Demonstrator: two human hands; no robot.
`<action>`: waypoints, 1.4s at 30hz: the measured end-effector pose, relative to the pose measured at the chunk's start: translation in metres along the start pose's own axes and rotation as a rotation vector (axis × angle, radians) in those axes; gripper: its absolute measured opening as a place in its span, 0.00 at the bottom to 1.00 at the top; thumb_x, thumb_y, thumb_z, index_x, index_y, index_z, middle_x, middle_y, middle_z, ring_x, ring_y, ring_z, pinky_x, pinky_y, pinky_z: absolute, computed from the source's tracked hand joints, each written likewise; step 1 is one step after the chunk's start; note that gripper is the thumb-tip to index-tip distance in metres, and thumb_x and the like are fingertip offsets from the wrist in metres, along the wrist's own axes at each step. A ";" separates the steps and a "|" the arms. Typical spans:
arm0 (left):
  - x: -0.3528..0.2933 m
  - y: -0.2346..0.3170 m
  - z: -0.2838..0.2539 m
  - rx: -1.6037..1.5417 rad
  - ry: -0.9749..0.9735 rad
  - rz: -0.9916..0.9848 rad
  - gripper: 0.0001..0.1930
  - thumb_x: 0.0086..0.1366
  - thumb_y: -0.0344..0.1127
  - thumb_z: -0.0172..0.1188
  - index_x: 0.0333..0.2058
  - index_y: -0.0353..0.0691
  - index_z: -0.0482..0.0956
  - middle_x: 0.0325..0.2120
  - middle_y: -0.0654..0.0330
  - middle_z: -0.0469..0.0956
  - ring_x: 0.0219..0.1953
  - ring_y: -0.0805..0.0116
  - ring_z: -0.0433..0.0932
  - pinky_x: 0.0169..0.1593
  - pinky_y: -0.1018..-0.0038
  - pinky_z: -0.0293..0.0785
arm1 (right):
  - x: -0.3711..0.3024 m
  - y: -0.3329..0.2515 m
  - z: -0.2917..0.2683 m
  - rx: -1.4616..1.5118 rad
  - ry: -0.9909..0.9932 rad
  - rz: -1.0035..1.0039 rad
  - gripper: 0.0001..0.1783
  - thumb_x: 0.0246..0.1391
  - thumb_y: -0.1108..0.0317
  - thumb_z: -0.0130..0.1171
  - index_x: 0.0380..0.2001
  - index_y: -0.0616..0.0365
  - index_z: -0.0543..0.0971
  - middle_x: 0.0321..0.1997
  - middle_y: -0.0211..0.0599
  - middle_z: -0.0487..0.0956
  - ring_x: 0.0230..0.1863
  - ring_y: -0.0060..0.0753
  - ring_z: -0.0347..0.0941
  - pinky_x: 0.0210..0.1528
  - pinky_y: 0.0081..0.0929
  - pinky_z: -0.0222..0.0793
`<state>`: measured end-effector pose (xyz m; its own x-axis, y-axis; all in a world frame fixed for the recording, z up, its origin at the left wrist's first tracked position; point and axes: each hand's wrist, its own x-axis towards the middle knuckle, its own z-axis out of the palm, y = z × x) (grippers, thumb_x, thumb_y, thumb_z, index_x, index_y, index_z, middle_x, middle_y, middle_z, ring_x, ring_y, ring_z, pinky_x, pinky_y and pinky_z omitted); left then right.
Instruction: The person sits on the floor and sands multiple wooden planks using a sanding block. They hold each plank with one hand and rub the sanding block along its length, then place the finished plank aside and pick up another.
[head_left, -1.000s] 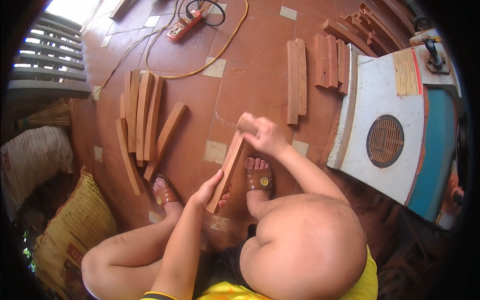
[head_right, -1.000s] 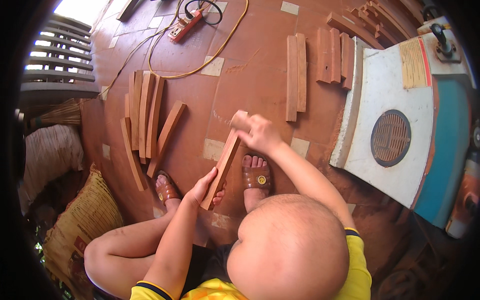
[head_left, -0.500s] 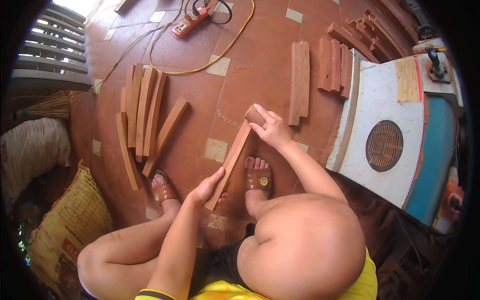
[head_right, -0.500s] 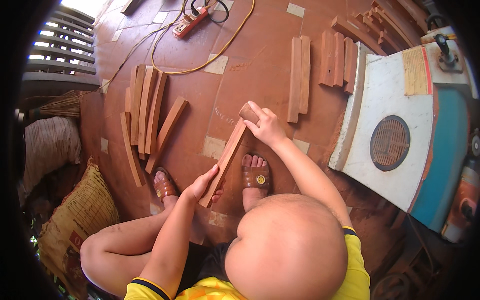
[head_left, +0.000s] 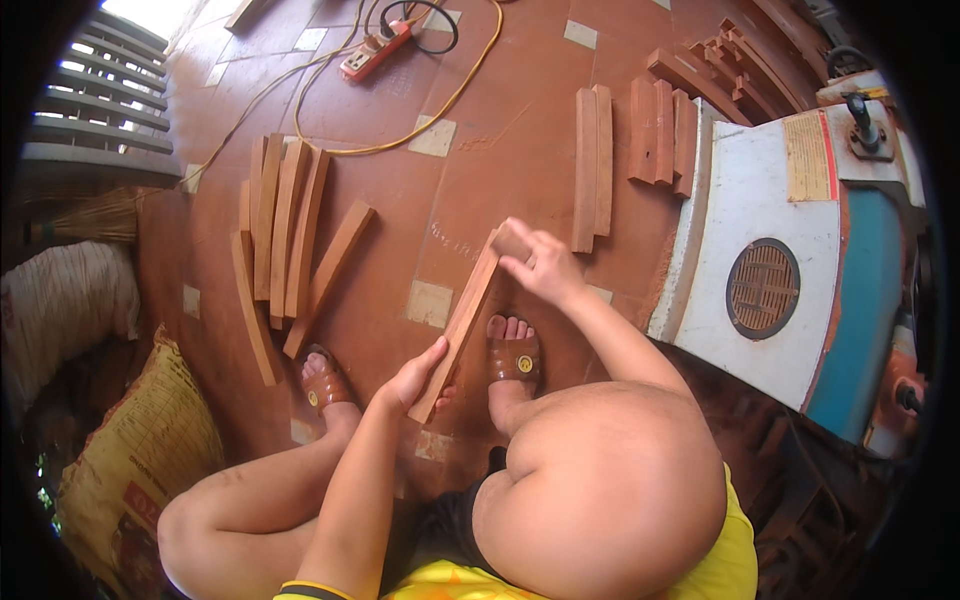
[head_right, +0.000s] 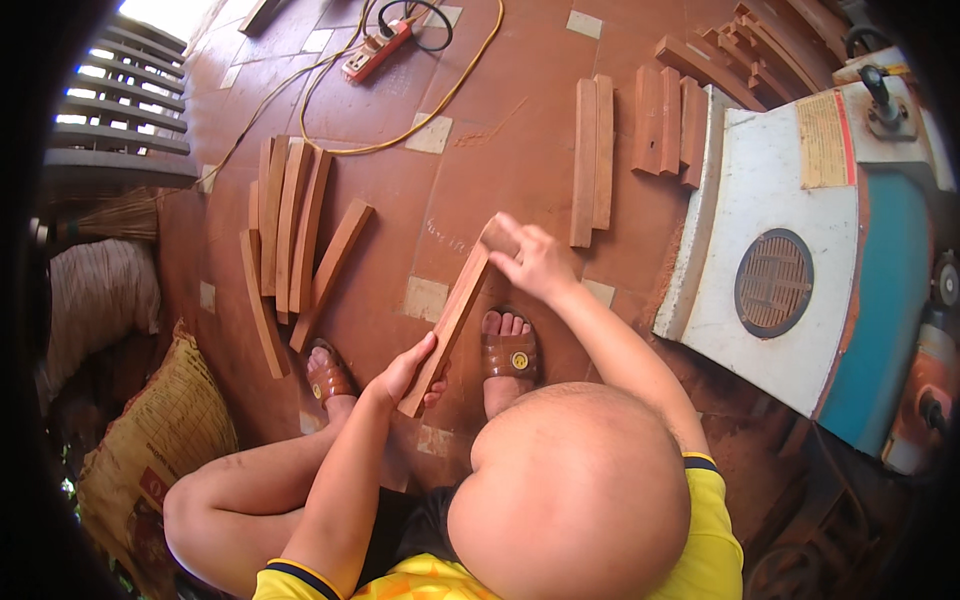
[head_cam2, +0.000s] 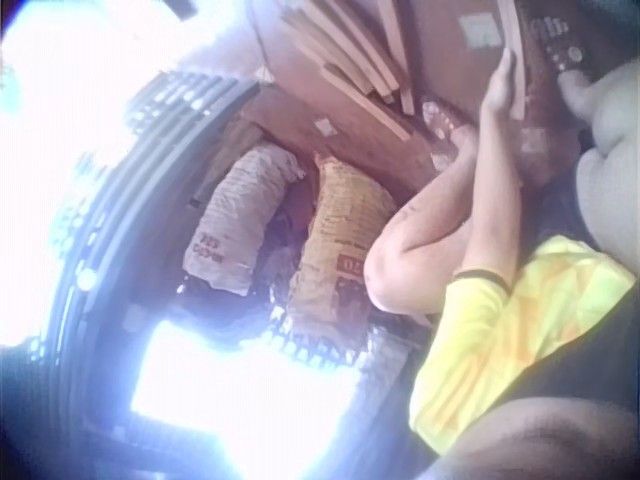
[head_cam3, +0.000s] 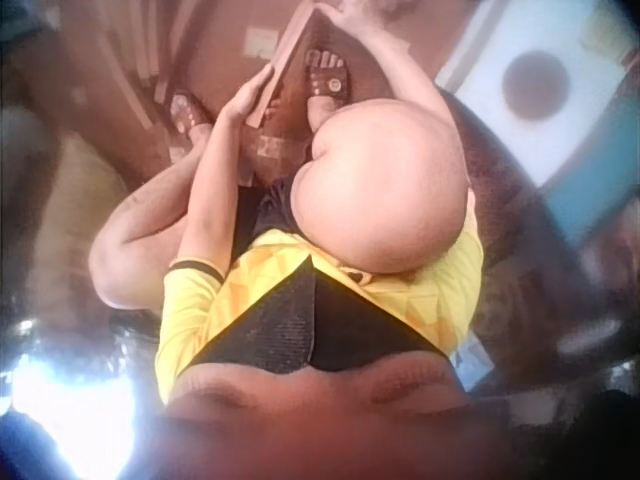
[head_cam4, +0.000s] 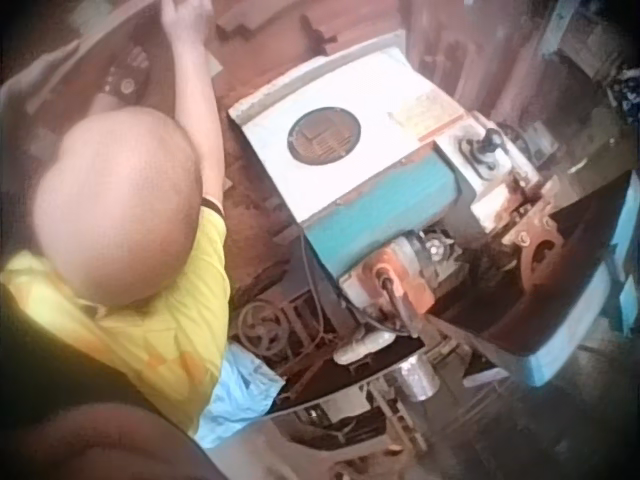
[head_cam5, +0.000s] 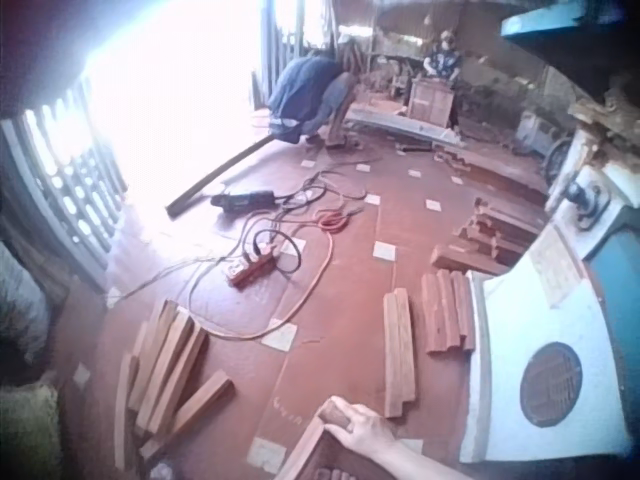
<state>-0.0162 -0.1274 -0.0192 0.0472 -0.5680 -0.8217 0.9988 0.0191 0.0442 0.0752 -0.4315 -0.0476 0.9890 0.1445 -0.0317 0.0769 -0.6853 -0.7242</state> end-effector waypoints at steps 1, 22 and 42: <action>0.000 0.002 0.001 0.001 -0.009 -0.009 0.35 0.73 0.74 0.48 0.37 0.42 0.73 0.22 0.60 0.70 0.21 0.69 0.70 0.22 0.73 0.68 | -0.012 -0.005 0.004 0.018 -0.006 -0.081 0.36 0.57 0.54 0.73 0.68 0.48 0.76 0.45 0.50 0.84 0.42 0.52 0.84 0.45 0.41 0.83; -0.001 0.002 -0.015 -0.108 -0.102 -0.071 0.37 0.72 0.76 0.47 0.37 0.40 0.75 0.19 0.60 0.71 0.14 0.71 0.66 0.19 0.76 0.65 | -0.044 -0.037 0.024 0.132 -0.025 -0.274 0.37 0.56 0.56 0.73 0.69 0.45 0.75 0.45 0.46 0.84 0.46 0.46 0.83 0.52 0.40 0.82; 0.003 -0.004 -0.010 -0.086 -0.115 -0.054 0.39 0.70 0.79 0.44 0.37 0.41 0.72 0.18 0.61 0.66 0.13 0.71 0.62 0.20 0.75 0.62 | -0.040 -0.032 0.017 -0.022 -0.031 -0.149 0.38 0.55 0.48 0.73 0.68 0.42 0.75 0.39 0.41 0.84 0.37 0.43 0.84 0.36 0.37 0.82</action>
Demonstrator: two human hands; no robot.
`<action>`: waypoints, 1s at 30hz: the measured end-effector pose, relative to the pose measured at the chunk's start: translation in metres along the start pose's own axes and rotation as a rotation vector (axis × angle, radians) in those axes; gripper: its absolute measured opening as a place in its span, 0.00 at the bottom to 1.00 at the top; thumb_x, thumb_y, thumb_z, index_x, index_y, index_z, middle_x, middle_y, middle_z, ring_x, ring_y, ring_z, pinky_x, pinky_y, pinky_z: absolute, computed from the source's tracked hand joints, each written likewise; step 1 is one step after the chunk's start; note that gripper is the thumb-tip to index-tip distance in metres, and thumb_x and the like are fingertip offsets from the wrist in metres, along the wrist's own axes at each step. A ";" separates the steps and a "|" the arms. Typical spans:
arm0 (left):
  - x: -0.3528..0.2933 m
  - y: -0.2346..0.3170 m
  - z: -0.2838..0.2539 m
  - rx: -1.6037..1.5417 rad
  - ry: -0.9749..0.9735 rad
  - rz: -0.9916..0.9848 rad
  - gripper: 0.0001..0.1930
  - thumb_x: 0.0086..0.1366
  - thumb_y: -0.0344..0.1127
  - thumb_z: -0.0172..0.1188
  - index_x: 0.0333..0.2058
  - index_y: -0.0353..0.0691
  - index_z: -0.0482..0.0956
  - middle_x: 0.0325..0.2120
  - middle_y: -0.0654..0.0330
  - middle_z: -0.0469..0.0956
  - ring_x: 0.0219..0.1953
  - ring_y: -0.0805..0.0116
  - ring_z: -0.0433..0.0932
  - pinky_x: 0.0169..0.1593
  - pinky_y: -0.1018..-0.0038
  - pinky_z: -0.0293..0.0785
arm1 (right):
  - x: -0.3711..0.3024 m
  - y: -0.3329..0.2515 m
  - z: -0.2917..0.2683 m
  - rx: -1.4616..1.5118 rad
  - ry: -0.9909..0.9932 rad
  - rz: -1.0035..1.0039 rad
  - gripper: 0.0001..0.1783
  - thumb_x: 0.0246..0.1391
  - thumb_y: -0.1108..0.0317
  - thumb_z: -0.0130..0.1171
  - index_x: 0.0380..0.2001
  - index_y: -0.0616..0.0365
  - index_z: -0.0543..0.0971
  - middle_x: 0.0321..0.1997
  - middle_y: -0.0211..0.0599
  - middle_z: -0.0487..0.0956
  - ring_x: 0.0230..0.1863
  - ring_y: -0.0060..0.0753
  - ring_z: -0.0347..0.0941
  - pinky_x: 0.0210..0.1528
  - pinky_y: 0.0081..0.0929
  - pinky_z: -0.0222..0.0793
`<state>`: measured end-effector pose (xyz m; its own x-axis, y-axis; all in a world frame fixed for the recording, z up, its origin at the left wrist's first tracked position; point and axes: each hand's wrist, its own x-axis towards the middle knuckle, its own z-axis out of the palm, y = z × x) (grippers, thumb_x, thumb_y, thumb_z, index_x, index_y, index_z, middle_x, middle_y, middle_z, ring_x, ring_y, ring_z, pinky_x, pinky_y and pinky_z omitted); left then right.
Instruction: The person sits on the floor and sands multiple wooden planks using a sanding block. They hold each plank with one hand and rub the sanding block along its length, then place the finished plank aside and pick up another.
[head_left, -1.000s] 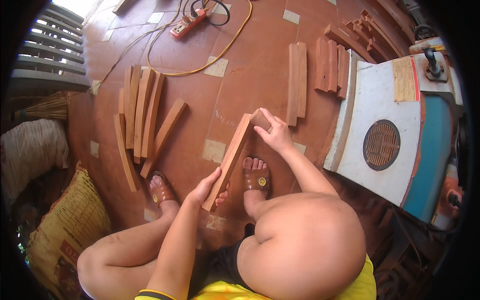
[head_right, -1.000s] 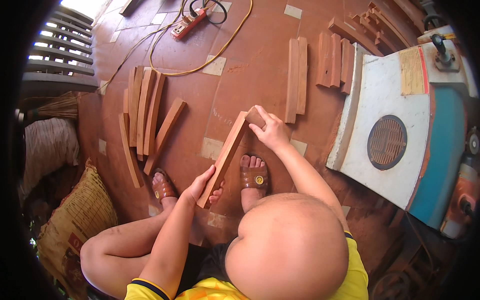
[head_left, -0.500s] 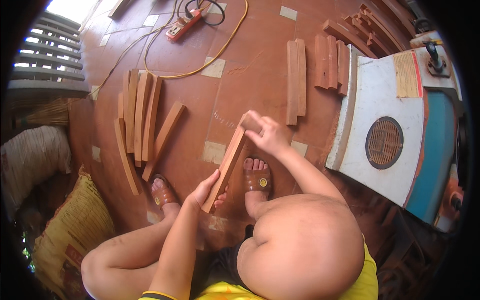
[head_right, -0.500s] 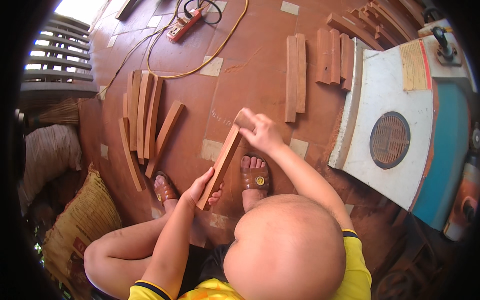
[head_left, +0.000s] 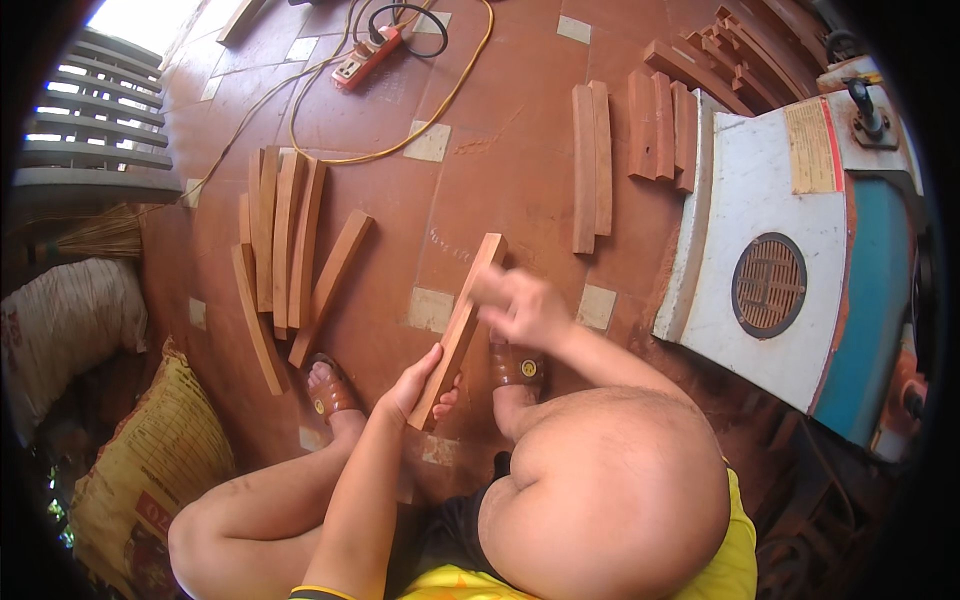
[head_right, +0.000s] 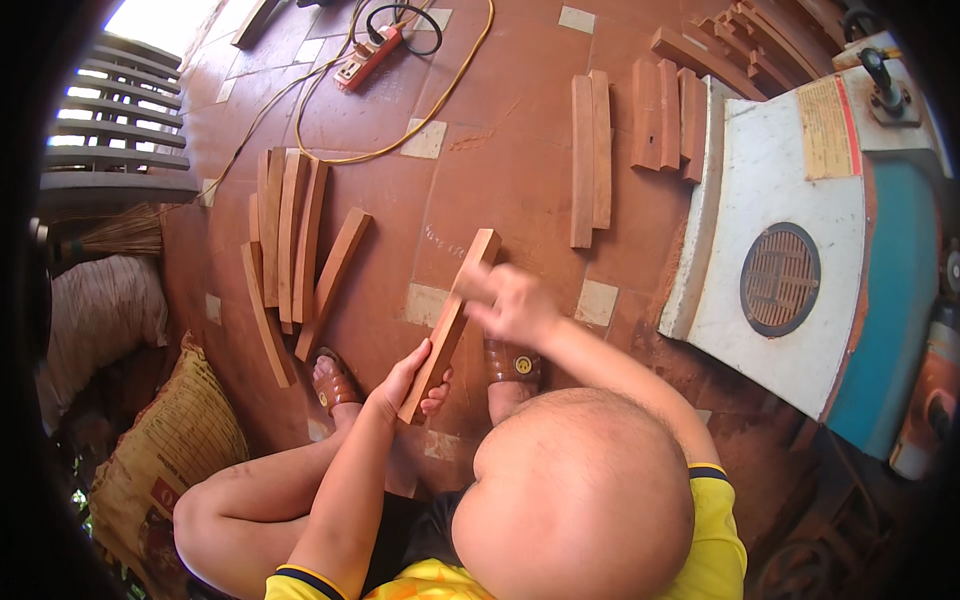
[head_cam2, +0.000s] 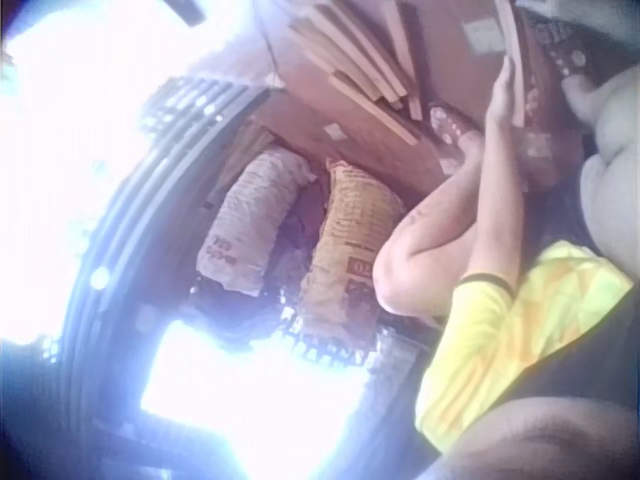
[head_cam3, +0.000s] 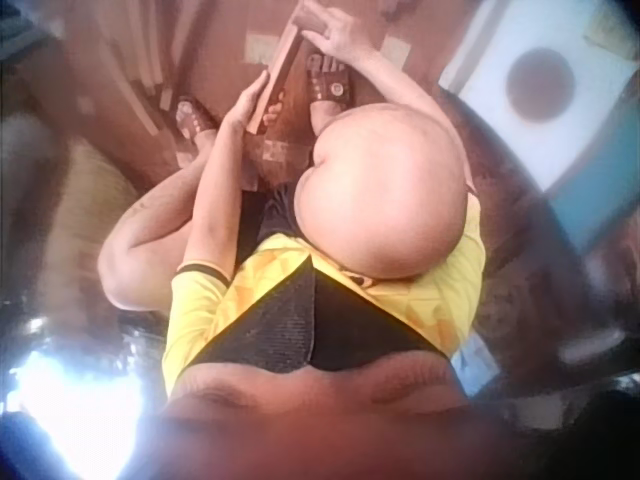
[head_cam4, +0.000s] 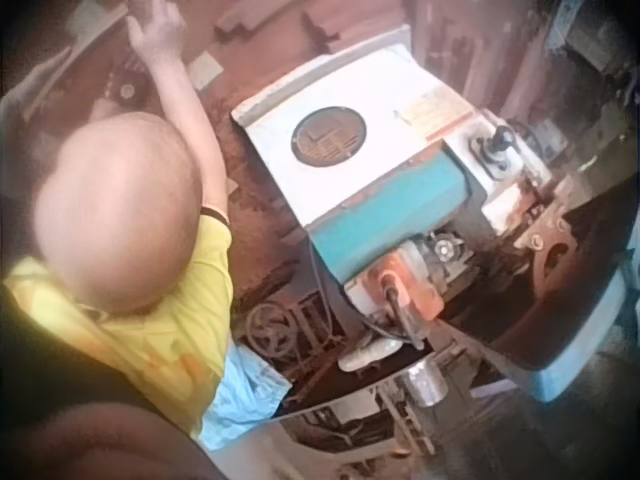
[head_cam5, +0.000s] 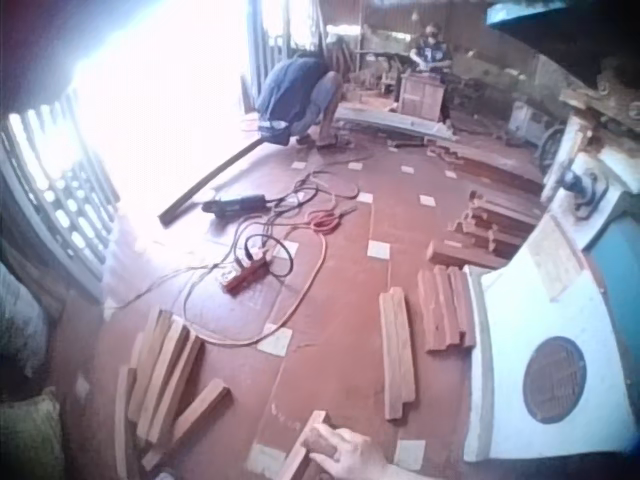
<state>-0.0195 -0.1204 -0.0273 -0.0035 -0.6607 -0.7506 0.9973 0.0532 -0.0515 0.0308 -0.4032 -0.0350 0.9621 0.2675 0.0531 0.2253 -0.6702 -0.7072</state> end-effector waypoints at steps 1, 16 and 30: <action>0.000 -0.001 0.000 0.008 0.015 0.003 0.39 0.70 0.79 0.44 0.37 0.41 0.72 0.18 0.62 0.66 0.13 0.71 0.62 0.19 0.75 0.61 | -0.014 -0.019 0.006 0.050 -0.039 -0.121 0.39 0.55 0.48 0.73 0.69 0.40 0.75 0.39 0.39 0.84 0.37 0.41 0.84 0.37 0.36 0.83; 0.004 -0.006 -0.007 -0.027 0.015 -0.001 0.38 0.71 0.78 0.44 0.38 0.41 0.74 0.20 0.60 0.69 0.15 0.70 0.65 0.20 0.75 0.64 | -0.027 -0.037 0.013 0.129 -0.174 -0.272 0.40 0.53 0.44 0.72 0.70 0.33 0.75 0.40 0.36 0.84 0.33 0.41 0.84 0.37 0.37 0.84; 0.006 -0.012 -0.010 -0.078 -0.056 0.003 0.39 0.72 0.78 0.43 0.39 0.40 0.74 0.20 0.59 0.69 0.15 0.70 0.65 0.20 0.74 0.65 | -0.027 -0.047 0.009 0.115 -0.187 -0.311 0.39 0.55 0.45 0.72 0.69 0.38 0.76 0.41 0.40 0.85 0.34 0.40 0.85 0.36 0.34 0.84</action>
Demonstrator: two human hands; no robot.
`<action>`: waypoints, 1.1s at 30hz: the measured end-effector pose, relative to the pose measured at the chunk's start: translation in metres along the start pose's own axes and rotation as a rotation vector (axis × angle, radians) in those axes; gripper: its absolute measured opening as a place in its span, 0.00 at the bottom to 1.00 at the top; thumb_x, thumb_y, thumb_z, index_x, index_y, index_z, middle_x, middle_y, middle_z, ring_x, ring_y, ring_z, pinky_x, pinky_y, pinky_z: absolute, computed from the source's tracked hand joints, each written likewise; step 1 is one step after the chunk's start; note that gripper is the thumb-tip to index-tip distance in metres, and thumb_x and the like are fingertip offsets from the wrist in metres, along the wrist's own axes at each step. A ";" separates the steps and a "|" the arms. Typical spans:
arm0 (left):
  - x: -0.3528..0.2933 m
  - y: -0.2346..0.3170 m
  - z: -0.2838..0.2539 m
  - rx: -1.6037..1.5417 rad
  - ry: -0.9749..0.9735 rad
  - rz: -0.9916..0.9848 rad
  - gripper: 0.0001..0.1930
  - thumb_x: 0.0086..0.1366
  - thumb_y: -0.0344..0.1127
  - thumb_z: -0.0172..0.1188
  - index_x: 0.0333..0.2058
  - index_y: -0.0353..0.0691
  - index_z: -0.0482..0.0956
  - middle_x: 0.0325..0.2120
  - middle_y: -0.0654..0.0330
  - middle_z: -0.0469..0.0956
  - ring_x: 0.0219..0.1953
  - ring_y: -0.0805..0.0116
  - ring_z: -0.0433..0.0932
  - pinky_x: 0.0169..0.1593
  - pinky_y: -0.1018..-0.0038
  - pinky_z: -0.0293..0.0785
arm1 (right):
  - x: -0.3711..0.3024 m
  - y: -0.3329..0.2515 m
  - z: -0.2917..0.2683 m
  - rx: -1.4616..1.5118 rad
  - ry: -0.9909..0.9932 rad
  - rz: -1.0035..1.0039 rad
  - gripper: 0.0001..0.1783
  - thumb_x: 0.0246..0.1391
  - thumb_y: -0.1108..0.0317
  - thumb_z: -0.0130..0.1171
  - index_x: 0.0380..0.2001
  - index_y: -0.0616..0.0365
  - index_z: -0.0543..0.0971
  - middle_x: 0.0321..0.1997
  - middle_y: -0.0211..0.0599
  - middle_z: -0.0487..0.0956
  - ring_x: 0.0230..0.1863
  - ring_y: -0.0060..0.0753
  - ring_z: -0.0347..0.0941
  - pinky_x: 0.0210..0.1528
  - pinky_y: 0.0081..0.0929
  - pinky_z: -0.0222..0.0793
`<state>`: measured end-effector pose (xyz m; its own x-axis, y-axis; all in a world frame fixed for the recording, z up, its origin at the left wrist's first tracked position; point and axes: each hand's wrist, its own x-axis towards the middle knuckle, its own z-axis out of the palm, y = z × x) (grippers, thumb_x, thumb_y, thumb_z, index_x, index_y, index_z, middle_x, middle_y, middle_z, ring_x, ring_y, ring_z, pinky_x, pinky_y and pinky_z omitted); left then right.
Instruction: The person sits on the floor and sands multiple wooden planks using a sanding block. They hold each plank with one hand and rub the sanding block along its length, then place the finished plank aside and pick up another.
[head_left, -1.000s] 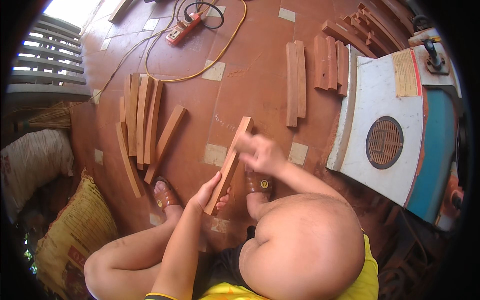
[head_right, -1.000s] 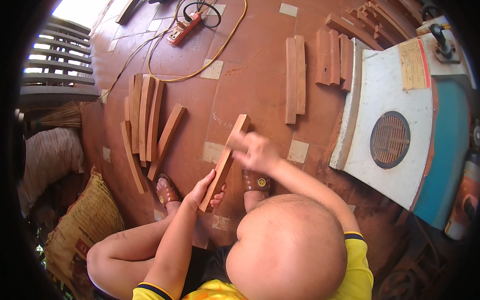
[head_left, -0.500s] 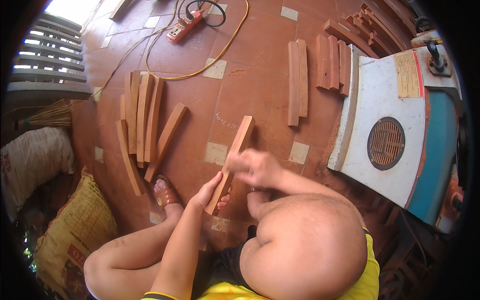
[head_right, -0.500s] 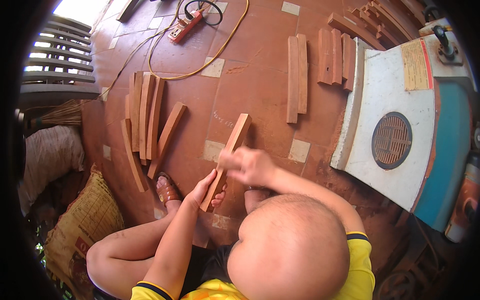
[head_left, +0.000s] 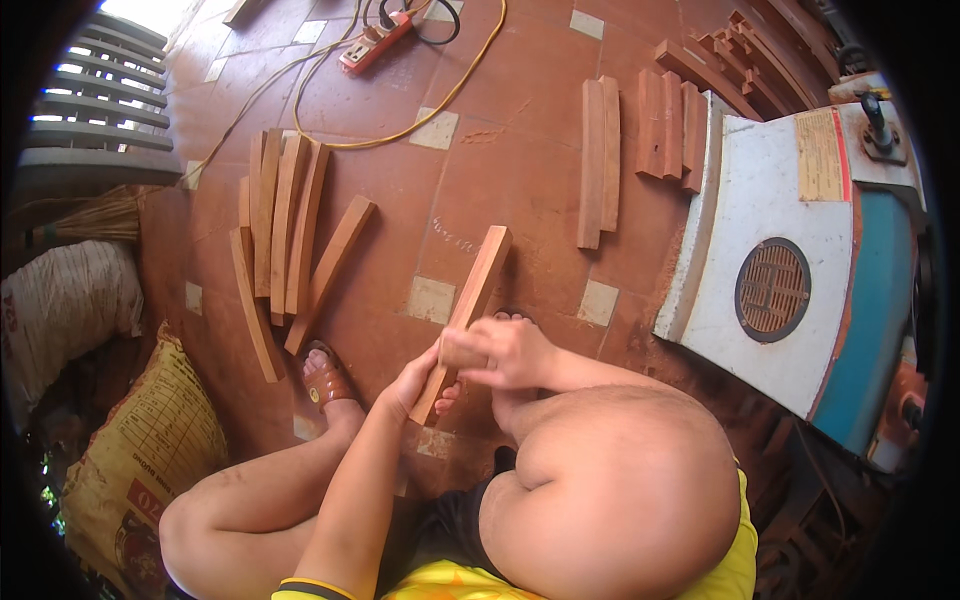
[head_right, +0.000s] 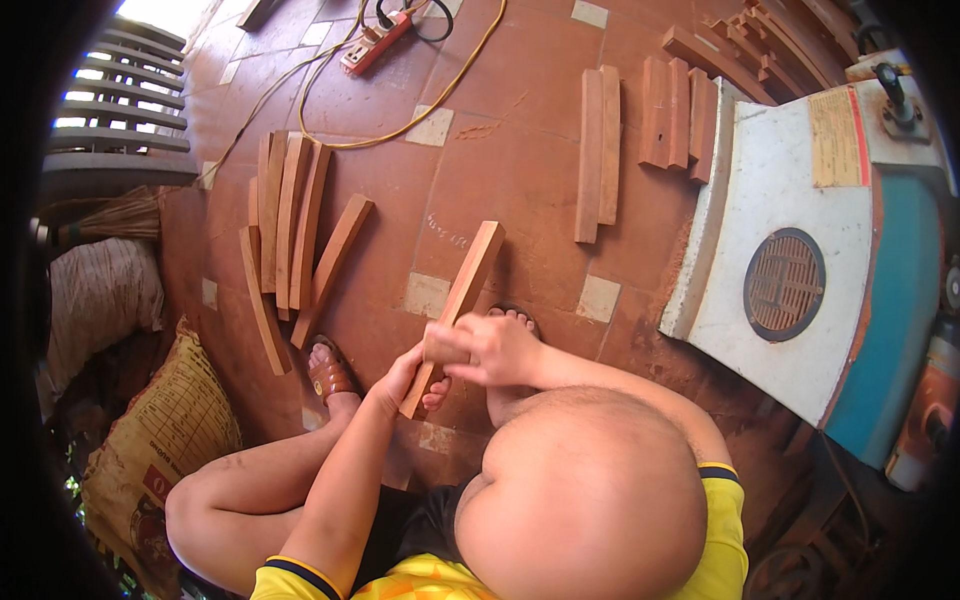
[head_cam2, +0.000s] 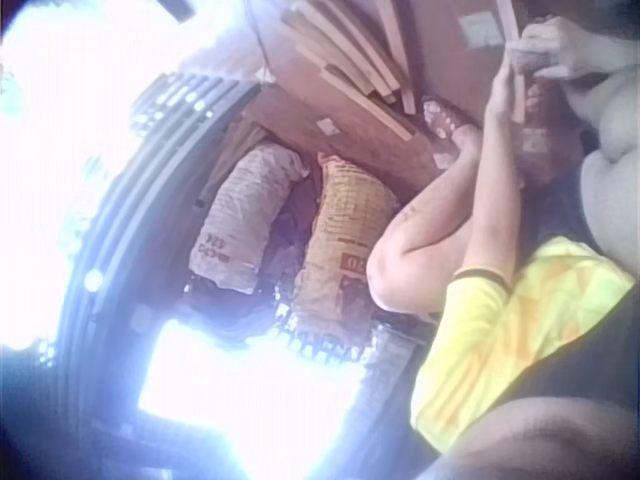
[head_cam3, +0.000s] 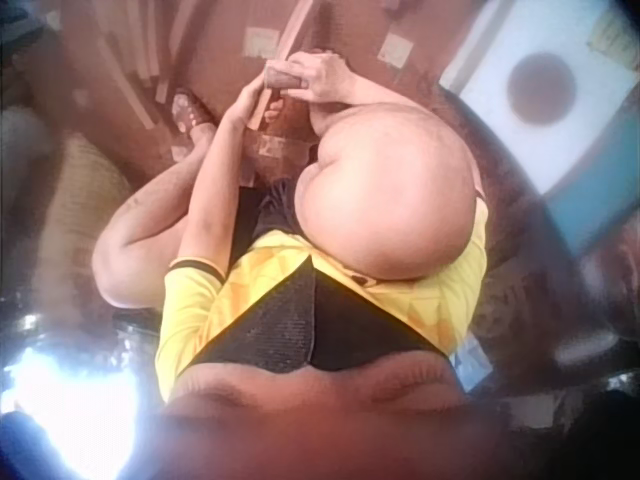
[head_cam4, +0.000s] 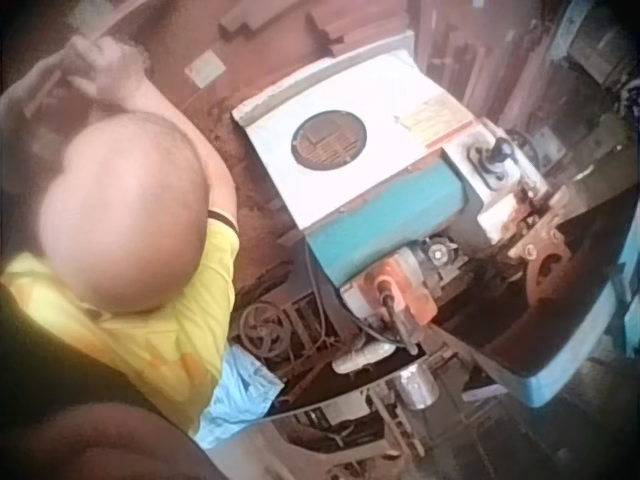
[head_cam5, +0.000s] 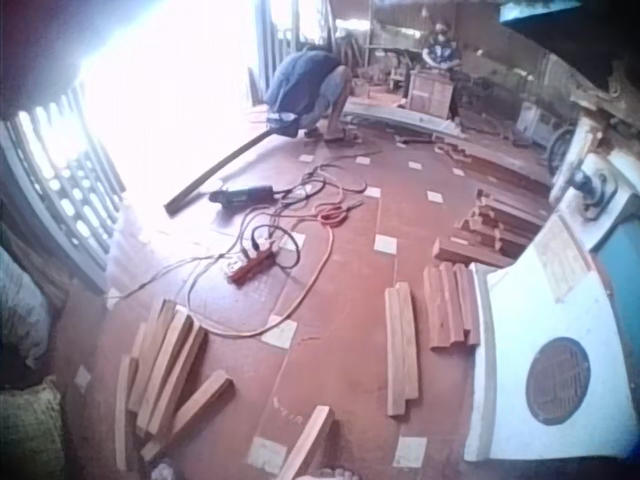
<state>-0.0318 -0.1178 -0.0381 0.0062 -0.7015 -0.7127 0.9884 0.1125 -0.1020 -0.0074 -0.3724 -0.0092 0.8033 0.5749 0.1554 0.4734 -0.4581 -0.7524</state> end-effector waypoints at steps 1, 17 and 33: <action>0.000 0.000 -0.001 0.009 0.018 0.005 0.39 0.72 0.78 0.43 0.39 0.40 0.74 0.20 0.60 0.68 0.15 0.70 0.65 0.20 0.74 0.64 | 0.002 0.000 -0.002 -0.005 -0.008 0.045 0.38 0.55 0.45 0.72 0.68 0.38 0.76 0.42 0.40 0.85 0.35 0.40 0.85 0.37 0.34 0.84; 0.002 -0.007 -0.006 0.020 -0.030 -0.010 0.40 0.71 0.80 0.40 0.40 0.42 0.73 0.19 0.61 0.67 0.14 0.69 0.62 0.21 0.72 0.62 | 0.012 0.022 -0.007 -0.054 0.049 0.159 0.35 0.57 0.45 0.70 0.67 0.40 0.77 0.41 0.43 0.84 0.33 0.45 0.85 0.35 0.40 0.84; 0.004 -0.010 -0.002 -0.028 -0.045 -0.015 0.39 0.72 0.79 0.39 0.40 0.43 0.73 0.18 0.61 0.67 0.13 0.70 0.61 0.20 0.72 0.60 | 0.021 0.068 -0.022 -0.145 0.181 0.253 0.36 0.58 0.46 0.70 0.68 0.38 0.75 0.41 0.40 0.84 0.36 0.46 0.85 0.37 0.40 0.84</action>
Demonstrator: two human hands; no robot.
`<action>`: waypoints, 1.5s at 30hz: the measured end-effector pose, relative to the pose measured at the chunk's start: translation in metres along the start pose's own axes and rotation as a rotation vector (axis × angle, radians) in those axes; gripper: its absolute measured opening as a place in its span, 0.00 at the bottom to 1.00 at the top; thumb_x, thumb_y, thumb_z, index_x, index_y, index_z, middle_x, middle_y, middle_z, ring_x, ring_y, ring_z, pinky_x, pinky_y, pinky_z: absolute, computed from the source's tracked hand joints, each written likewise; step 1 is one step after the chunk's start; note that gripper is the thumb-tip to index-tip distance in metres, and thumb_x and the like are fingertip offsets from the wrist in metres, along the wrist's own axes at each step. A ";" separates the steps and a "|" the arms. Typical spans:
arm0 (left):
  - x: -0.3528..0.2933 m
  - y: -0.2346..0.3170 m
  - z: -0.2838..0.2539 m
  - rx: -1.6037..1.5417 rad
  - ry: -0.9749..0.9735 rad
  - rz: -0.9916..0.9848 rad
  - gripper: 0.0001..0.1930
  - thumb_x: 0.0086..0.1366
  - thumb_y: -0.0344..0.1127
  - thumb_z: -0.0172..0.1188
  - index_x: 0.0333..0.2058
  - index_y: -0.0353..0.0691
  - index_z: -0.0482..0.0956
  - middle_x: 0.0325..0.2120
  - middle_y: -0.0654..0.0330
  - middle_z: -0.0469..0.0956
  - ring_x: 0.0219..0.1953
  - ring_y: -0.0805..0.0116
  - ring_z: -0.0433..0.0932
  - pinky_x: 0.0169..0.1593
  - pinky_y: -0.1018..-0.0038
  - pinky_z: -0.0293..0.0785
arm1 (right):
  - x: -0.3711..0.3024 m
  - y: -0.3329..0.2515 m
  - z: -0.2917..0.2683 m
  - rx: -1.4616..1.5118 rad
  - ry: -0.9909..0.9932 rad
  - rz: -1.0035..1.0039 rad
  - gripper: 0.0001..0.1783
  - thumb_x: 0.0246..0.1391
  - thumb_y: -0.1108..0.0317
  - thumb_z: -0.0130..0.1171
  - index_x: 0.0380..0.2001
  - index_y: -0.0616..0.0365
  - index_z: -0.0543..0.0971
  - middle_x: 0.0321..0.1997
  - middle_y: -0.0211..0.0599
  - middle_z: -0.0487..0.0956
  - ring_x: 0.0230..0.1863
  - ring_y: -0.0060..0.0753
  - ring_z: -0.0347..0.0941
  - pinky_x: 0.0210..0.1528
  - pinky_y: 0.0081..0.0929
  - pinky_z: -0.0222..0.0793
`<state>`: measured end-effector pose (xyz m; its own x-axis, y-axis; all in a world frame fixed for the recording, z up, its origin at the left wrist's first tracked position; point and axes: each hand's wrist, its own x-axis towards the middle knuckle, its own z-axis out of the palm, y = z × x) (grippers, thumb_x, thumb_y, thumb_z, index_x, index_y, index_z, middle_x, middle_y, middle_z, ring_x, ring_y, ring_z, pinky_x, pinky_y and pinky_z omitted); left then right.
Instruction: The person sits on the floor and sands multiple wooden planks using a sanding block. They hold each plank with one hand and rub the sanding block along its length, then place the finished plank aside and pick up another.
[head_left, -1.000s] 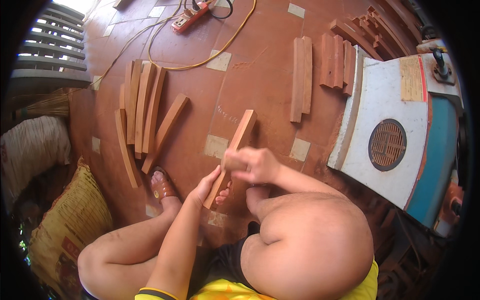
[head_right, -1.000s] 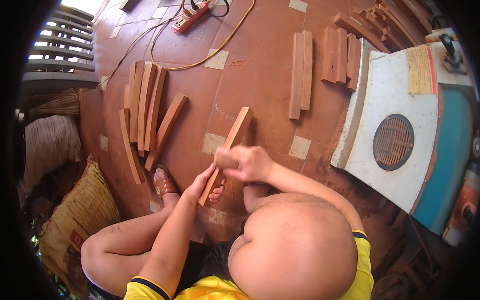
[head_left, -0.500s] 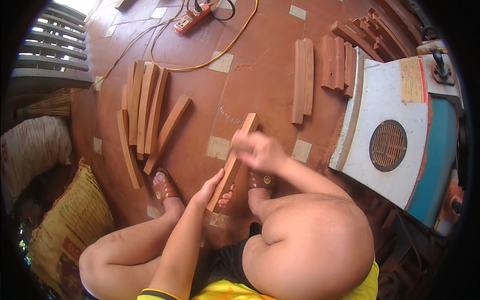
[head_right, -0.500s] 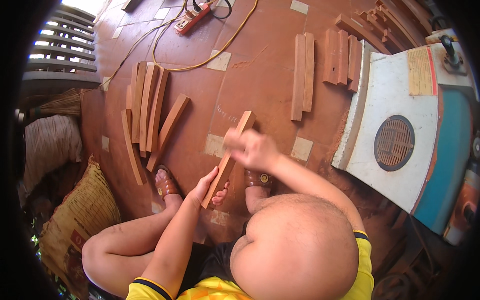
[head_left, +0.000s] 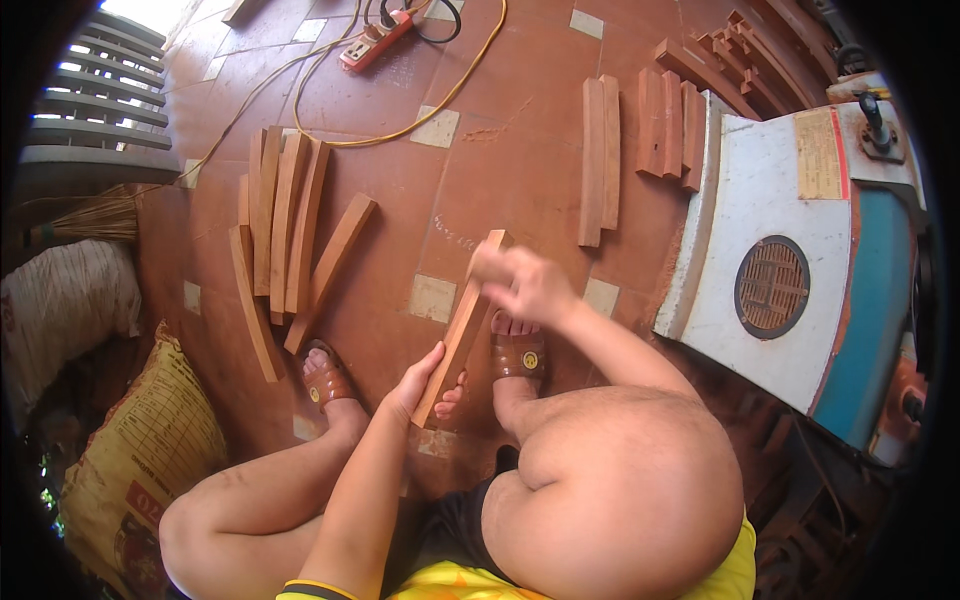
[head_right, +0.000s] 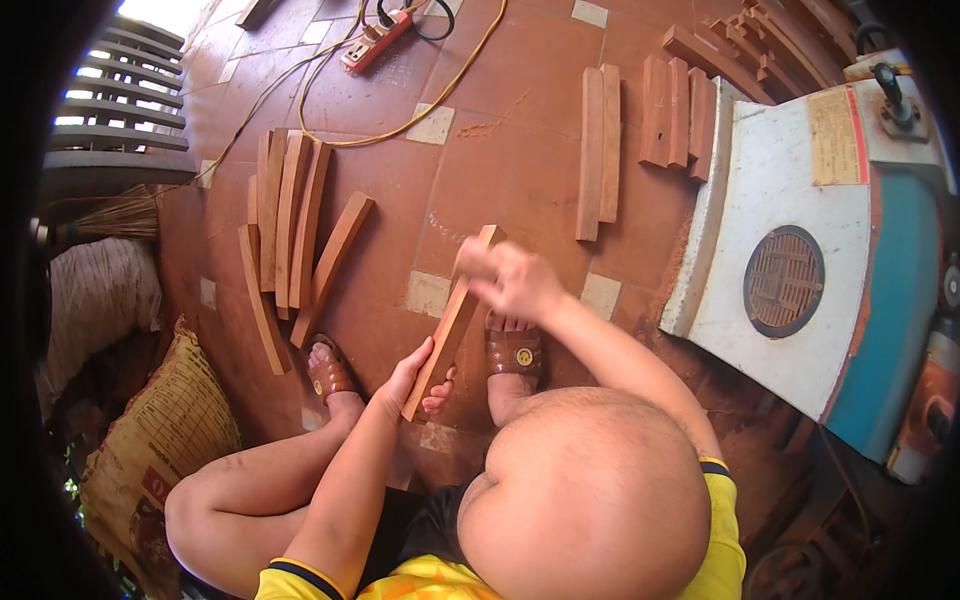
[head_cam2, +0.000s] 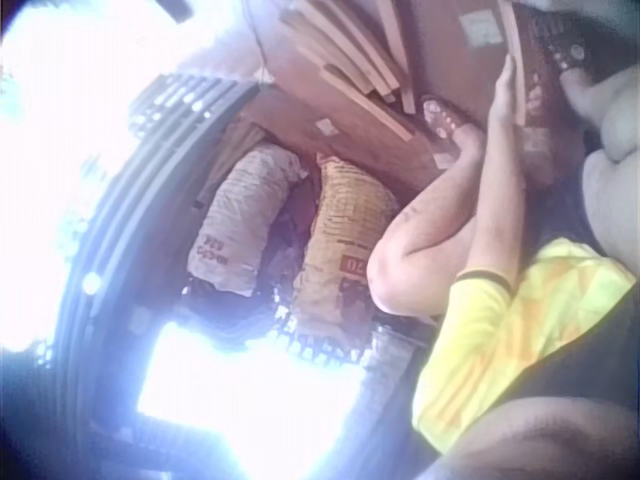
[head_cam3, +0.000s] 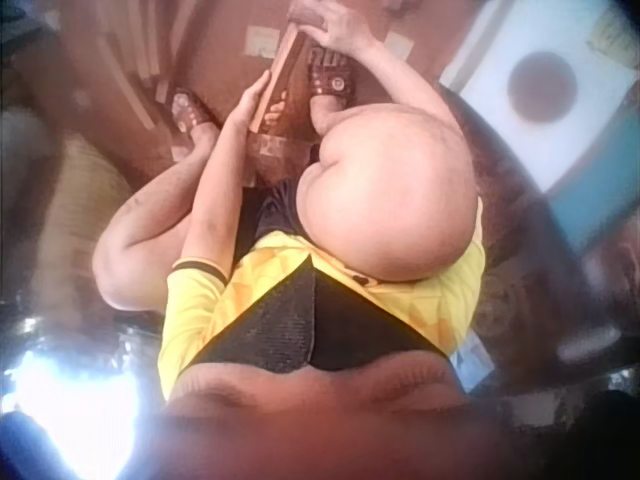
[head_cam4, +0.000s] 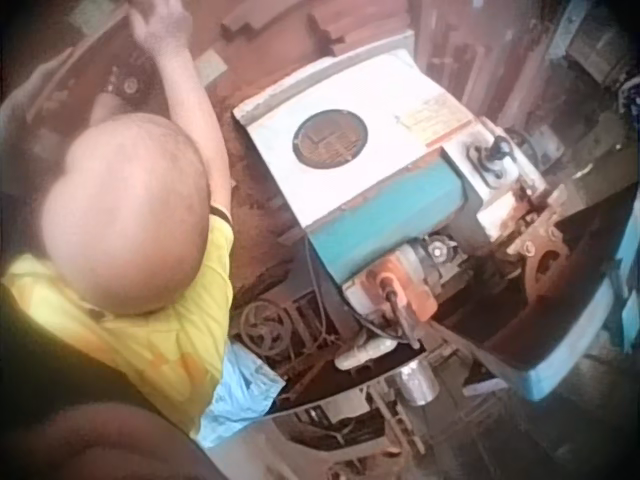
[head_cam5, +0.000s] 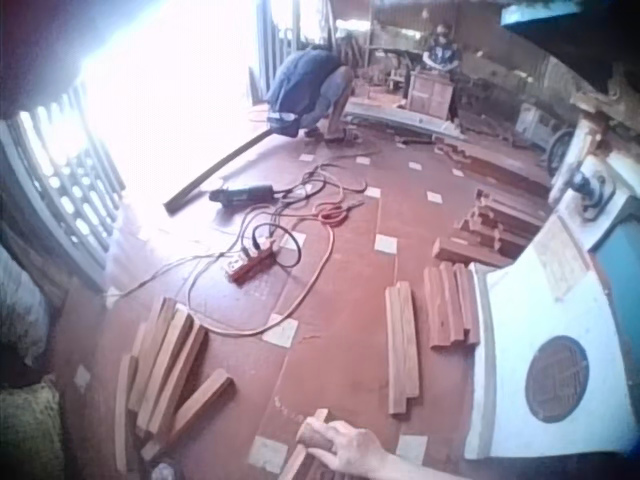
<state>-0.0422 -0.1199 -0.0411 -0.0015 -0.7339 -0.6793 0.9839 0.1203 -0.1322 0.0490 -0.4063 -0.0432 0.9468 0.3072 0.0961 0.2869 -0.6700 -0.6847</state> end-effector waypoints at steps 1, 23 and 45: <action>0.001 -0.001 0.000 -0.014 -0.017 -0.006 0.39 0.72 0.79 0.39 0.40 0.43 0.73 0.18 0.61 0.67 0.13 0.70 0.61 0.20 0.72 0.59 | 0.008 0.018 -0.005 -0.085 0.027 0.132 0.35 0.60 0.47 0.69 0.68 0.40 0.74 0.40 0.43 0.83 0.38 0.47 0.85 0.38 0.39 0.84; -0.004 -0.003 -0.007 0.027 0.039 -0.014 0.39 0.71 0.79 0.41 0.40 0.42 0.73 0.18 0.61 0.67 0.13 0.70 0.62 0.20 0.73 0.59 | -0.041 -0.058 0.013 0.066 -0.137 -0.219 0.38 0.56 0.49 0.72 0.70 0.35 0.74 0.41 0.43 0.81 0.30 0.45 0.85 0.33 0.38 0.85; -0.009 0.003 0.010 0.153 0.102 0.021 0.38 0.71 0.78 0.46 0.38 0.41 0.73 0.20 0.60 0.69 0.16 0.68 0.66 0.22 0.74 0.64 | 0.010 0.004 -0.008 -0.201 -0.008 0.195 0.37 0.56 0.51 0.72 0.68 0.40 0.75 0.40 0.45 0.83 0.32 0.48 0.84 0.34 0.41 0.83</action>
<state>-0.0375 -0.1200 -0.0285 0.0087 -0.6597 -0.7515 0.9996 0.0264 -0.0116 0.0604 -0.4112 -0.0391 0.9860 0.1638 -0.0300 0.1229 -0.8373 -0.5327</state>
